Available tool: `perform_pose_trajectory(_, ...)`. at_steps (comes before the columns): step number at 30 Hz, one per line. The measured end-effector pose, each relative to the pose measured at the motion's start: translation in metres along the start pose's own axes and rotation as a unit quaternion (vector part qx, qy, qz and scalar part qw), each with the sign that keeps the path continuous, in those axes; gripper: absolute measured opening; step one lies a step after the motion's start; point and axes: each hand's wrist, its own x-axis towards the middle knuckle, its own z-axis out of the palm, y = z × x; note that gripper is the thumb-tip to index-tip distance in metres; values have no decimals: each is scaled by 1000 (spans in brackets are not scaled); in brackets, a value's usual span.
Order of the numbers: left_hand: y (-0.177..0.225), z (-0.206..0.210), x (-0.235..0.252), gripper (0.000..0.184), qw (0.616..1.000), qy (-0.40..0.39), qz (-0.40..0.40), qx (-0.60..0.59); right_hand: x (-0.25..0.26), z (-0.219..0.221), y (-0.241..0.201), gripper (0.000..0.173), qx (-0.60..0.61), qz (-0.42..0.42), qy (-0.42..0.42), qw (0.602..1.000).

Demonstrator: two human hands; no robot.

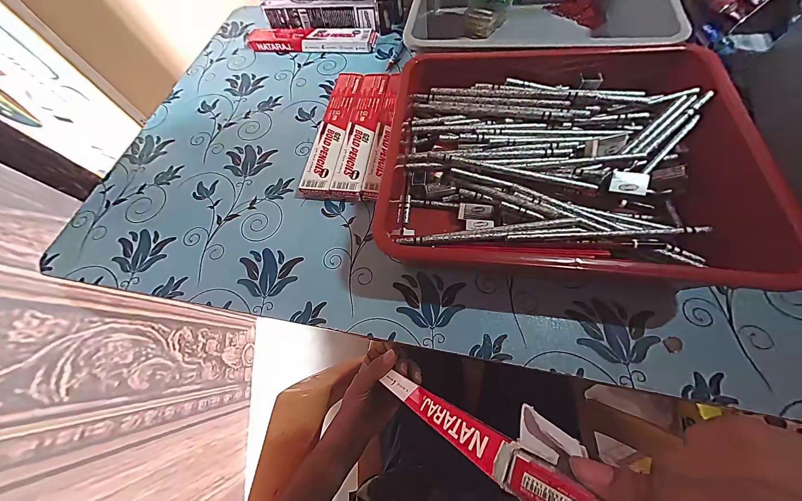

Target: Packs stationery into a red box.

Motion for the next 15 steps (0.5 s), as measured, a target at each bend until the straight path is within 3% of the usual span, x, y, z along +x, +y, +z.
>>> perform_pose_trajectory(15,-6,10,-6,7,998,59,4,3,4,-11,-5,16,10,24,-66,998)
